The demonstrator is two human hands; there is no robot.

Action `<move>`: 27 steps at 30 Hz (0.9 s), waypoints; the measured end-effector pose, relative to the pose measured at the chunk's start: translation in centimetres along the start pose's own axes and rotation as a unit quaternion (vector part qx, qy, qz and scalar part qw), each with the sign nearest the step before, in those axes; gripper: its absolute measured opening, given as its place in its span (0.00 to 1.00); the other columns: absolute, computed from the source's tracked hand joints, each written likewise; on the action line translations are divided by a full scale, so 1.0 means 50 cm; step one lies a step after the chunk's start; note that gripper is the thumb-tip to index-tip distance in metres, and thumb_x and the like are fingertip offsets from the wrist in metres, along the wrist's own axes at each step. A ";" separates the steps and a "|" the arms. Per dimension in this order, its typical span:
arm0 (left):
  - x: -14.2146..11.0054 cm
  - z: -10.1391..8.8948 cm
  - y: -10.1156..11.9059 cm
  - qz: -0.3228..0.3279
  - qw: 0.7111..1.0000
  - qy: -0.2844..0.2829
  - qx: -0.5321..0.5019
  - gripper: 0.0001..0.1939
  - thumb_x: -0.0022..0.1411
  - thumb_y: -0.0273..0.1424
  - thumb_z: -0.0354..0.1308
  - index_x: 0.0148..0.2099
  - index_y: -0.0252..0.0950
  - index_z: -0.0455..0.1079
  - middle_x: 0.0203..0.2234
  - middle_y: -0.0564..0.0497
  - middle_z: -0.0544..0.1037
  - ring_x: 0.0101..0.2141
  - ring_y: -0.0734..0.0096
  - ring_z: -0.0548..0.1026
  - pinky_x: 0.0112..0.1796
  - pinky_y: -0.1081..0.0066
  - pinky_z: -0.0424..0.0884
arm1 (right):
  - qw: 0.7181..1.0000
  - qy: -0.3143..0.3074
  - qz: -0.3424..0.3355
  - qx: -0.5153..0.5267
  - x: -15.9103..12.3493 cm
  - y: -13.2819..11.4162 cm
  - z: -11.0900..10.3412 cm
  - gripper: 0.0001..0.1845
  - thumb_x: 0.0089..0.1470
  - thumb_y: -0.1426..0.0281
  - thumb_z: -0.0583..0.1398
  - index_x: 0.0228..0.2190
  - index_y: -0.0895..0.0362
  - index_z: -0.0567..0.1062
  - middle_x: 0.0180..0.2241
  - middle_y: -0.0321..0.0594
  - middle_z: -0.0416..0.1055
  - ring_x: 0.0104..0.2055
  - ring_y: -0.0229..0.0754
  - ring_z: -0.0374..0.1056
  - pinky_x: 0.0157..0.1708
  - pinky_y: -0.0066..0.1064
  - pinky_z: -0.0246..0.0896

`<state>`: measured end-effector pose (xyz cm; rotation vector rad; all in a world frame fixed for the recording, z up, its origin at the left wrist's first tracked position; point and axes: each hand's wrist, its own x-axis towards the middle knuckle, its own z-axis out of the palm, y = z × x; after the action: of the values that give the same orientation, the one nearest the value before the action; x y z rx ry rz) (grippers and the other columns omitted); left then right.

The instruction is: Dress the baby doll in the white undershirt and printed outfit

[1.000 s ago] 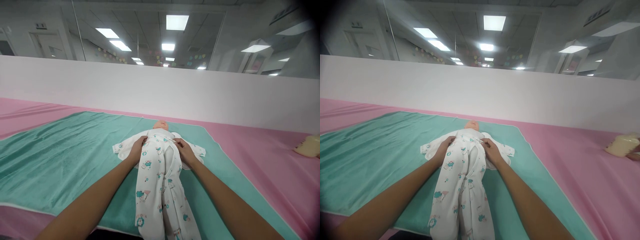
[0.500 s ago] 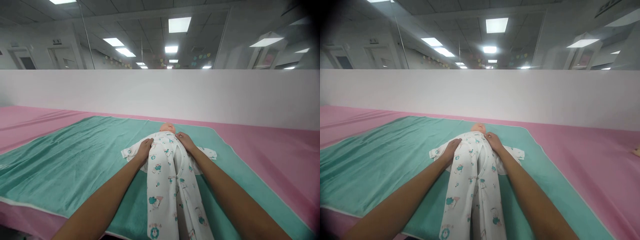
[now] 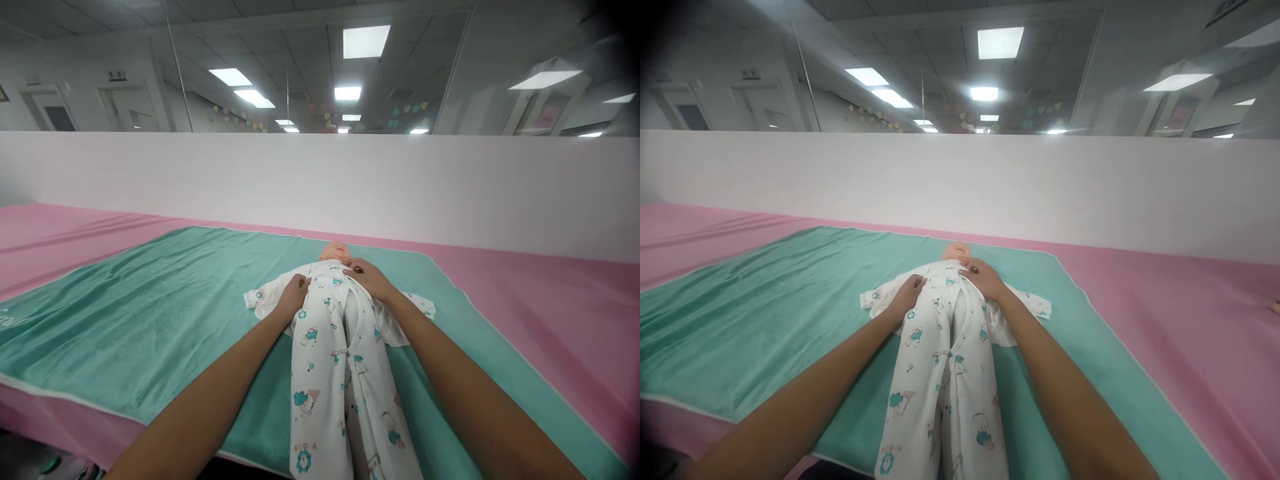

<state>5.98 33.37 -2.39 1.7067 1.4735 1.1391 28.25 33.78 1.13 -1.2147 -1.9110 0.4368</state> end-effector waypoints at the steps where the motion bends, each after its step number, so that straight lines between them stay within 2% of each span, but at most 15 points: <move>1: 0.001 0.000 0.001 0.002 1.000 0.004 0.002 0.11 0.61 0.35 0.48 0.28 0.37 0.57 0.19 0.57 0.61 0.24 0.73 0.60 0.28 0.73 0.55 | 0.999 -0.008 0.004 -0.034 0.005 -0.005 -0.001 0.17 0.49 0.55 0.55 0.22 0.55 0.61 0.29 0.34 0.66 0.31 0.38 0.60 0.32 0.29 0.51; 3: 0.005 0.002 0.001 0.001 1.000 0.021 0.007 0.11 0.61 0.35 0.48 0.28 0.37 0.54 0.19 0.58 0.60 0.24 0.73 0.60 0.28 0.73 0.55 | 0.995 -0.002 0.023 -0.093 0.016 -0.010 0.001 0.15 0.51 0.56 0.53 0.23 0.54 0.60 0.22 0.31 0.62 0.25 0.38 0.57 0.28 0.29 0.48; 5: 0.009 0.005 -0.001 -0.009 0.999 0.040 0.011 0.11 0.62 0.35 0.47 0.28 0.38 0.52 0.20 0.57 0.60 0.25 0.72 0.61 0.28 0.73 0.56 | 0.992 0.017 0.040 -0.119 0.030 -0.008 0.011 0.14 0.52 0.57 0.51 0.23 0.53 0.59 0.20 0.30 0.61 0.24 0.38 0.56 0.27 0.29 0.46; 8: 0.016 0.008 -0.004 -0.029 0.998 0.054 0.020 0.10 0.61 0.33 0.47 0.29 0.38 0.50 0.21 0.56 0.63 0.26 0.71 0.64 0.29 0.73 0.57 | 0.991 0.047 0.063 -0.109 0.054 0.008 0.030 0.12 0.51 0.60 0.52 0.22 0.54 0.58 0.21 0.31 0.61 0.25 0.38 0.57 0.27 0.29 0.46; 12: 0.017 0.005 -0.001 -0.033 0.998 0.037 0.038 0.08 0.60 0.32 0.49 0.31 0.38 0.53 0.22 0.54 0.66 0.27 0.68 0.66 0.28 0.72 0.57 | 0.992 0.077 0.086 -0.052 0.062 0.031 0.049 0.14 0.49 0.59 0.54 0.22 0.54 0.57 0.21 0.30 0.59 0.26 0.37 0.56 0.28 0.29 0.49; 15: 0.011 -0.002 0.003 -0.030 0.998 0.024 0.050 0.05 0.60 0.31 0.50 0.33 0.38 0.55 0.23 0.52 0.68 0.28 0.66 0.67 0.29 0.72 0.57 | 0.988 0.127 0.086 -0.005 0.029 0.037 0.053 0.14 0.48 0.57 0.55 0.24 0.54 0.61 0.25 0.32 0.63 0.29 0.38 0.58 0.30 0.29 0.52; 19: -0.009 -0.011 0.009 -0.012 0.992 0.023 0.124 0.03 0.59 0.27 0.48 0.37 0.37 0.58 0.25 0.49 0.70 0.28 0.64 0.68 0.29 0.70 0.58 | 0.980 0.180 0.083 0.013 -0.051 0.040 0.043 0.14 0.49 0.56 0.54 0.27 0.55 0.65 0.27 0.34 0.65 0.29 0.38 0.59 0.30 0.29 0.53; 21: -0.020 -0.016 0.011 -0.001 0.988 0.023 0.155 0.06 0.57 0.24 0.47 0.39 0.36 0.60 0.25 0.48 0.71 0.29 0.64 0.68 0.29 0.70 0.58 | 0.980 0.170 0.100 0.001 -0.086 0.043 0.032 0.14 0.49 0.57 0.54 0.26 0.55 0.66 0.25 0.34 0.66 0.28 0.38 0.59 0.29 0.29 0.53; 24: -0.032 -0.022 0.016 -0.010 0.991 0.004 0.132 0.09 0.54 0.22 0.48 0.38 0.35 0.62 0.28 0.47 0.72 0.31 0.64 0.68 0.32 0.69 0.60 | 0.984 0.108 0.143 0.003 -0.116 0.051 0.017 0.12 0.48 0.62 0.54 0.22 0.56 0.69 0.24 0.35 0.69 0.28 0.39 0.61 0.28 0.30 0.53; 27: -0.037 -0.025 0.019 -0.023 0.997 -0.026 0.075 0.06 0.52 0.22 0.49 0.33 0.33 0.65 0.30 0.47 0.74 0.35 0.63 0.68 0.36 0.68 0.62 | 0.970 0.023 0.191 0.145 -0.125 0.055 0.010 0.07 0.44 0.68 0.56 0.23 0.57 0.73 0.25 0.37 0.72 0.28 0.39 0.64 0.29 0.30 0.56</move>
<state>5.27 31.25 -1.39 1.7792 1.5931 0.9746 30.77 29.74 -3.79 -1.3796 -1.5054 0.8518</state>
